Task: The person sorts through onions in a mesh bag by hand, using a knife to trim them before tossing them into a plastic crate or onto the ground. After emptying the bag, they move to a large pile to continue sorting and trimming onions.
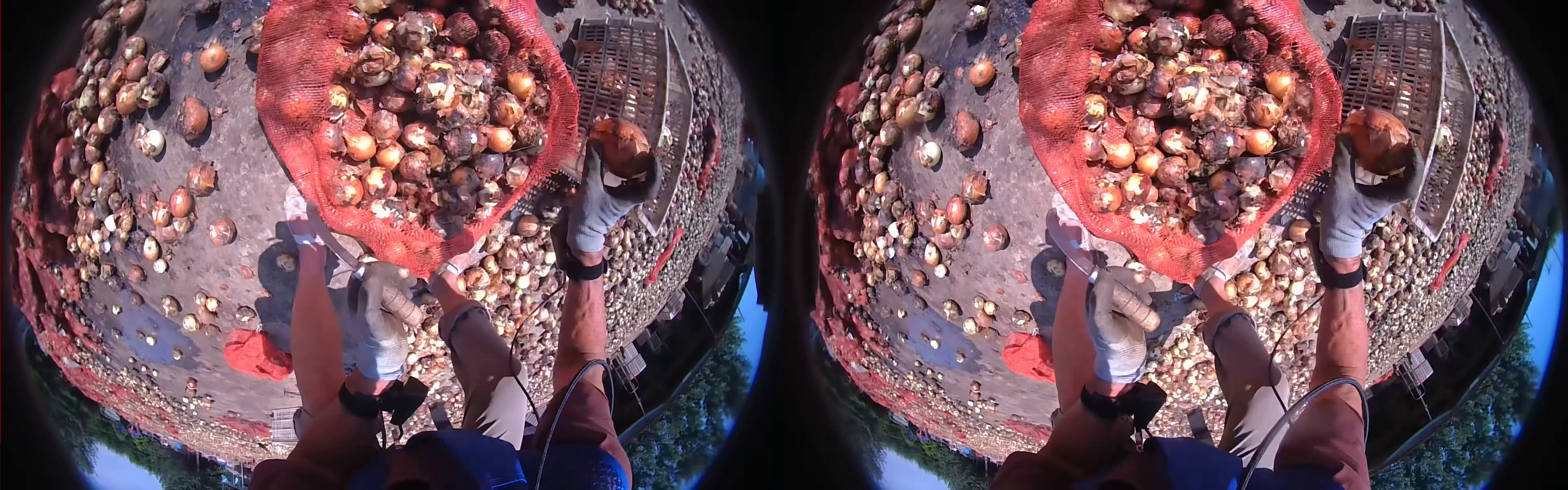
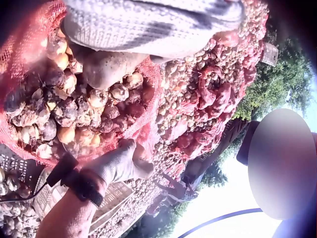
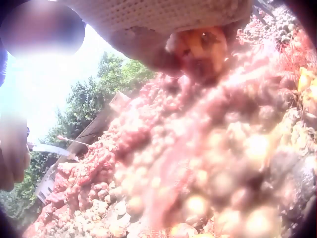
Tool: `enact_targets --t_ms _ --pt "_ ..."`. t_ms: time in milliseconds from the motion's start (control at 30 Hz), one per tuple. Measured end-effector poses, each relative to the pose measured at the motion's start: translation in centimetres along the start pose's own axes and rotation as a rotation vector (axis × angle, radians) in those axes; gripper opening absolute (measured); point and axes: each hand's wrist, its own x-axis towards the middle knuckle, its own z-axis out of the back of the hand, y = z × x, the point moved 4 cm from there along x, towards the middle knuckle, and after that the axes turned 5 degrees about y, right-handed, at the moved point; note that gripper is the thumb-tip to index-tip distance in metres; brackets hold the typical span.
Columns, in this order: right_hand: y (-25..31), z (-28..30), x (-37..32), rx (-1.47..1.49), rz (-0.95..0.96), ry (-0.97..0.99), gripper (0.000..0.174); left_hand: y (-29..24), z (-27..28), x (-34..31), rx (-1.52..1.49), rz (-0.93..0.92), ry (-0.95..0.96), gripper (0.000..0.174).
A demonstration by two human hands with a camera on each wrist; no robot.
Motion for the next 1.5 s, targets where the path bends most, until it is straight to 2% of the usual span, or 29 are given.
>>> enact_targets --t_ms 33,67,133,200,233,267,367,433,467,500,533,567,633,700,733,767,800,867,900,933,1000,1033,1100,1200,1233,1267,1333,1400,1500 --pt "-2.0 2.7 2.3 -0.194 -0.009 -0.021 0.084 -0.1 -0.2 0.4 0.088 0.006 0.008 0.036" --pt "-5.0 4.6 3.9 -0.162 -0.040 -0.084 0.086 -0.2 -0.4 0.5 0.158 0.017 0.013 0.036" --pt "-5.7 6.8 6.6 -0.599 -0.108 0.022 0.082 -0.4 -0.9 0.9 0.298 0.038 0.026 0.037" --pt "-4.8 6.4 5.2 -0.532 0.118 0.210 0.061 0.3 -1.8 0.5 -0.010 0.311 -0.045 0.039" --pt "-3.5 5.0 3.5 -0.369 0.041 0.381 0.055 0.0 -2.3 0.6 -0.189 0.397 -0.069 0.040" --pt "-2.3 3.3 1.2 -0.307 -0.022 0.547 0.053 0.9 -2.2 0.7 -0.083 0.292 -0.031 0.040" --pt "-1.8 -3.2 -7.6 0.112 -0.546 0.846 0.057 1.7 -1.9 0.7 -0.138 0.298 -0.003 0.038" --pt "-3.6 -9.3 -11.8 0.331 -0.827 0.907 0.064 2.5 -1.6 0.3 -0.247 0.364 0.059 0.040" --pt "-5.3 -12.9 -13.7 0.311 -0.798 0.889 0.066 2.9 -1.5 0.2 -0.288 0.407 0.072 0.042" --pt "-2.4 -14.3 -12.8 0.434 -0.990 0.691 0.067 3.3 -1.4 0.2 -0.305 0.469 0.048 0.042" --pt "-3.1 -17.0 -14.3 0.260 -0.920 0.545 0.070 3.6 -1.3 0.2 -0.274 0.445 0.033 0.042" --pt "-1.2 -17.7 -13.3 0.243 -1.051 0.592 0.073 3.9 -1.2 0.2 -0.242 0.422 0.019 0.041" --pt "3.9 -17.9 -11.4 0.036 -0.957 0.653 0.080 3.8 -1.6 0.7 -0.191 0.307 0.005 0.040" --pt "9.0 -19.9 -12.2 0.195 -0.852 0.905 0.082 3.0 -1.8 0.9 -0.157 0.212 0.020 0.040" --pt "11.8 -20.7 -13.1 0.217 -0.718 0.961 0.074 2.4 -1.5 1.1 -0.144 0.198 0.032 0.039" --pt "13.7 -22.1 -13.8 0.128 -0.421 1.107 0.067 2.2 -1.3 1.5 -0.133 0.177 0.044 0.039" --pt "15.2 -21.9 -13.6 -0.027 -0.201 1.052 0.054 2.3 -0.8 1.4 -0.160 0.226 -0.004 0.038" --pt "13.9 -23.7 -15.1 -0.192 -0.126 1.173 0.042 2.8 0.7 1.9 -0.210 0.303 -0.101 0.035" --pt "12.8 -23.4 -14.9 -0.101 -0.127 1.414 0.033 3.4 1.8 2.1 -0.117 0.228 -0.153 0.033" --pt "11.3 -23.3 -15.7 -0.011 -0.113 1.621 0.033 3.2 1.9 2.1 -0.214 0.270 -0.111 0.030" --pt "10.2 -18.6 -15.8 -0.105 0.052 1.597 0.029 2.3 1.2 2.1 -0.422 0.343 -0.024 0.026" --pt "9.5 -17.0 -16.7 -0.167 0.133 1.571 0.030 1.9 0.8 1.8 -0.179 0.289 -0.095 0.019" --pt "8.9 -14.4 -17.3 -0.132 0.117 1.535 0.040 2.6 0.9 1.7 0.248 0.020 -0.073 0.015" --pt "10.4 -14.9 -16.9 -0.037 0.108 1.354 0.052 1.2 1.1 2.4 0.315 -0.084 0.006 0.014" --pt "11.5 -15.2 -16.1 -0.019 0.105 1.293 0.055 1.1 1.3 2.4 0.230 -0.024 0.004 0.015" --pt "12.2 -16.4 -15.4 -0.038 -0.031 1.373 0.061 0.9 1.4 2.6 0.210 -0.015 -0.022 0.020" --pt "13.1 -19.6 -15.1 0.127 -0.149 1.224 0.062 0.5 1.6 2.9 0.169 0.002 -0.073 0.033" --pt "15.1 -21.4 -13.5 0.232 -0.257 1.217 0.065 0.9 1.5 3.0 -0.036 0.092 -0.156 0.042" --pt "17.1 -25.2 -13.0 0.224 -0.370 1.223 0.070 0.7 1.8 2.8 -0.086 0.226 -0.156 0.045"
